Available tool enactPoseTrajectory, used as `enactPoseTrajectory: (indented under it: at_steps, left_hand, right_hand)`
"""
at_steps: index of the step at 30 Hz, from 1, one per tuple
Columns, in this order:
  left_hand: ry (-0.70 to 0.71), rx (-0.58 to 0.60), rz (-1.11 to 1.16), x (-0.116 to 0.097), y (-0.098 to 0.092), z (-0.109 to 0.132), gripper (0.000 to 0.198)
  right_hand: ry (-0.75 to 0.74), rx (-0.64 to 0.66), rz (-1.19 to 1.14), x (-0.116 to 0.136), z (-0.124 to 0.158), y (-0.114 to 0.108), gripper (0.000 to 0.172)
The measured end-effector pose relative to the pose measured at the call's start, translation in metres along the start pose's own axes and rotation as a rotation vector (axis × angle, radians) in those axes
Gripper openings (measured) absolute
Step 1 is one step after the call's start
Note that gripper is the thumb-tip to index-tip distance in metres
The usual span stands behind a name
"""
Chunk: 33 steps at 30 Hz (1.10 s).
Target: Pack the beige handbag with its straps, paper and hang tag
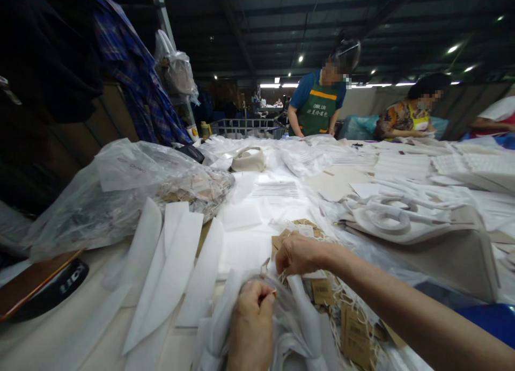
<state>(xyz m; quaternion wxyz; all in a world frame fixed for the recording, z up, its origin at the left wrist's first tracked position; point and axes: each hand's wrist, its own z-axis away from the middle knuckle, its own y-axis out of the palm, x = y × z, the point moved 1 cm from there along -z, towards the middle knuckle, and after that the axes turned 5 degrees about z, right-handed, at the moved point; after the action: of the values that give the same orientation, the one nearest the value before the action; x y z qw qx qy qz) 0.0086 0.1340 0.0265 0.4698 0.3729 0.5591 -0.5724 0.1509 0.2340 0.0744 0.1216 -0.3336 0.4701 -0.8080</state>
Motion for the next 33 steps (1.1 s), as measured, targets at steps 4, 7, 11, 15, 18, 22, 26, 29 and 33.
enactPoseTrajectory:
  at_steps: [4,7,11,15,18,22,26,29,33]
  left_hand:
    - [-0.052,0.024,0.364,0.011,-0.006,-0.002,0.02]
    - [-0.055,-0.035,0.49,0.012,-0.004,-0.001,0.024]
    - [-0.003,-0.102,0.525,0.013,0.003,0.001,0.024]
    - [0.061,-0.128,0.452,0.02,0.008,0.0,0.022]
    - [0.079,-0.087,0.433,0.025,0.007,-0.001,0.023]
    - [0.053,-0.062,0.488,0.028,0.006,-0.003,0.024]
    - [0.04,-0.083,0.515,0.029,0.008,-0.004,0.024]
    - [0.062,-0.104,0.521,0.031,0.01,-0.004,0.025]
    - [0.087,-0.162,0.467,0.03,0.009,-0.004,0.025]
  right_hand:
    - [0.013,0.0,0.217,0.002,0.001,-0.005,0.012]
    - [0.06,-0.007,0.304,0.0,0.003,-0.009,0.006]
    - [0.095,0.016,0.384,0.013,0.006,-0.019,0.02]
    - [0.055,0.031,0.49,0.052,0.002,-0.027,0.026]
    - [0.024,0.096,0.551,0.077,-0.003,-0.026,0.025]
    - [0.102,0.181,0.515,0.08,-0.007,-0.026,0.027]
    - [0.191,0.222,0.327,0.069,0.003,-0.027,0.032]
    - [0.313,0.126,0.096,0.071,0.018,-0.023,0.038]
    - [0.414,-0.055,-0.065,0.082,0.037,0.0,0.045]
